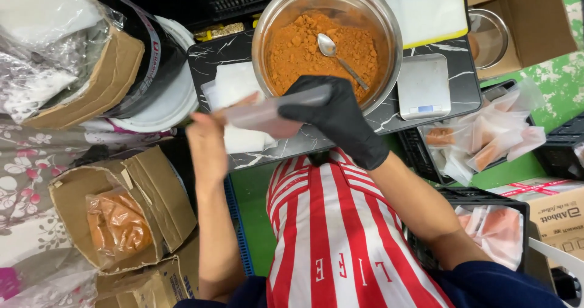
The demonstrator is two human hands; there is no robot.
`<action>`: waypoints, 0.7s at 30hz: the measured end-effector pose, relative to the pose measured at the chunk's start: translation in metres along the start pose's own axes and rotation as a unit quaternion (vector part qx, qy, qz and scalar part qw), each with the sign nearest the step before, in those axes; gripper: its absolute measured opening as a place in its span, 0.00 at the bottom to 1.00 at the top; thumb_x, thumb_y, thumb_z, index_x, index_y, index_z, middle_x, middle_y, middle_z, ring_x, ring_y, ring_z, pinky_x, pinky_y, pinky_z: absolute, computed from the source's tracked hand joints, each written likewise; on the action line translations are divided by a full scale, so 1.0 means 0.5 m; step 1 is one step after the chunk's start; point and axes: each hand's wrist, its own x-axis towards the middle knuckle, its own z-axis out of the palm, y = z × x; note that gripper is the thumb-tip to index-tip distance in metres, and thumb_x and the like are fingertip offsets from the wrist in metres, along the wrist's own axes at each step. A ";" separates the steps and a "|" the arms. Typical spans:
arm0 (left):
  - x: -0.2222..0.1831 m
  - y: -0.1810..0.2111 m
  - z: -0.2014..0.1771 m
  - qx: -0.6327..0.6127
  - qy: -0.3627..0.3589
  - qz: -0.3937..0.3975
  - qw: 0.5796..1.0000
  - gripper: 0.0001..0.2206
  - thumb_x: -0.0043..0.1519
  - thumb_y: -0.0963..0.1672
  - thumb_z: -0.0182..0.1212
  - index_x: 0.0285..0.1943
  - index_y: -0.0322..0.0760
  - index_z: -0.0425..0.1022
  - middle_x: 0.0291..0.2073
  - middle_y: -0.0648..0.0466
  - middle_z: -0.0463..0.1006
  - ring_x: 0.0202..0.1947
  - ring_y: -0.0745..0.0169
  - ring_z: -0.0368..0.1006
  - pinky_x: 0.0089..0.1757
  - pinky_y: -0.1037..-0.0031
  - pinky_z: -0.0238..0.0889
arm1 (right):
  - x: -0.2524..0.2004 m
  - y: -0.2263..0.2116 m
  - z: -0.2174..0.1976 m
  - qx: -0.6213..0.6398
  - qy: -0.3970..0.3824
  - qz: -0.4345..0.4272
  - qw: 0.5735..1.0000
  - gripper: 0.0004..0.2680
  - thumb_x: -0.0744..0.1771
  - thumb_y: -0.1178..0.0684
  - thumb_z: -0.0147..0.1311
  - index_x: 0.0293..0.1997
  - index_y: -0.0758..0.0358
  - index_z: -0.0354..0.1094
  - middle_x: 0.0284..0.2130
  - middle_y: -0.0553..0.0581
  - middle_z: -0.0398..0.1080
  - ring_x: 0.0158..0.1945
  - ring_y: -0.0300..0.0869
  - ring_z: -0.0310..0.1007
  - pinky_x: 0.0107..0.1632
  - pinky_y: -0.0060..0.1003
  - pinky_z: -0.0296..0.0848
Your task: Scooping orange food powder from a large metal bowl into small plastic bags using a spoon and a small plastic scoop.
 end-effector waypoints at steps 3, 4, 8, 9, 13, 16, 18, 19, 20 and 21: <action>0.044 0.029 0.000 -0.033 0.094 -0.100 0.990 0.44 0.69 0.65 0.20 0.51 0.37 0.84 0.51 0.42 0.84 0.61 0.46 0.76 0.64 0.54 0.61 | 0.000 -0.005 -0.034 0.020 0.098 0.039 0.994 0.08 0.60 0.60 0.76 0.35 0.60 0.78 0.30 0.50 0.79 0.36 0.35 0.78 0.49 0.33 0.76; 0.039 -0.038 -0.008 0.077 0.110 -0.159 0.978 0.31 0.72 0.58 0.37 0.59 0.30 0.78 0.53 0.34 0.81 0.61 0.33 0.73 0.62 0.47 0.61 | -0.007 -0.004 -0.050 0.030 0.107 0.054 0.992 0.09 0.59 0.61 0.76 0.36 0.61 0.78 0.30 0.52 0.79 0.37 0.35 0.79 0.50 0.32 0.76; 0.002 -0.260 -0.009 0.368 0.066 -0.347 0.860 0.44 0.58 0.60 0.75 0.75 0.31 0.63 0.65 0.25 0.68 0.64 0.18 0.66 0.60 0.35 0.59 | -0.040 -0.004 -0.100 0.018 0.146 0.065 0.987 0.09 0.58 0.63 0.77 0.33 0.64 0.78 0.29 0.55 0.78 0.37 0.37 0.78 0.50 0.32 0.77; -0.017 -0.299 -0.018 0.370 0.058 -0.343 0.861 0.44 0.58 0.60 0.75 0.75 0.31 0.63 0.65 0.25 0.68 0.64 0.18 0.66 0.60 0.35 0.59 | -0.051 -0.001 -0.114 0.019 0.155 0.065 0.986 0.09 0.58 0.63 0.77 0.33 0.64 0.78 0.29 0.55 0.78 0.37 0.37 0.78 0.50 0.32 0.77; -0.044 -0.569 -0.096 0.428 0.092 -0.326 0.838 0.37 0.48 0.60 0.83 0.61 0.42 0.79 0.48 0.38 0.82 0.50 0.30 0.79 0.45 0.36 0.72 | -0.103 -0.023 -0.197 0.004 0.188 -0.052 0.981 0.10 0.58 0.69 0.75 0.26 0.70 0.72 0.27 0.64 0.72 0.35 0.48 0.76 0.46 0.36 0.73; -0.035 -0.643 -0.121 0.409 0.157 -0.291 0.851 0.30 0.47 0.55 0.88 0.55 0.44 0.81 0.41 0.43 0.84 0.44 0.40 0.82 0.43 0.49 0.75 | -0.179 -0.056 -0.296 -0.124 0.260 -0.082 0.954 0.09 0.59 0.68 0.76 0.32 0.70 0.76 0.31 0.65 0.74 0.38 0.49 0.76 0.49 0.37 0.70; -0.027 -0.626 -0.140 0.402 0.201 -0.257 0.856 0.27 0.47 0.51 0.90 0.52 0.43 0.83 0.36 0.47 0.85 0.38 0.50 0.84 0.42 0.62 0.77 | -0.240 -0.070 -0.363 -0.202 0.303 -0.102 0.926 0.09 0.59 0.67 0.77 0.35 0.71 0.78 0.33 0.66 0.74 0.40 0.50 0.76 0.50 0.39 0.68; -0.023 -0.618 -0.142 0.438 0.215 -0.260 0.833 0.26 0.47 0.52 0.89 0.52 0.48 0.84 0.37 0.52 0.86 0.38 0.52 0.84 0.41 0.61 0.78 | -0.278 -0.076 -0.401 -0.233 0.358 -0.075 0.901 0.09 0.62 0.66 0.76 0.38 0.69 0.77 0.36 0.65 0.72 0.42 0.48 0.72 0.52 0.39 0.65; -0.032 -0.609 -0.140 0.473 0.228 -0.266 0.808 0.25 0.47 0.52 0.88 0.52 0.53 0.85 0.37 0.57 0.87 0.37 0.53 0.84 0.41 0.61 0.78 | -0.320 -0.082 -0.440 -0.263 0.409 -0.044 0.873 0.09 0.65 0.66 0.75 0.42 0.68 0.76 0.38 0.64 0.71 0.44 0.46 0.68 0.54 0.40 0.62; -0.026 -0.597 -0.138 0.474 0.223 -0.262 0.810 0.25 0.47 0.52 0.88 0.52 0.53 0.85 0.37 0.57 0.87 0.37 0.53 0.84 0.41 0.61 0.78 | -0.350 -0.075 -0.482 -0.263 0.415 -0.042 0.870 0.09 0.65 0.66 0.75 0.42 0.68 0.76 0.38 0.64 0.71 0.44 0.46 0.68 0.54 0.40 0.62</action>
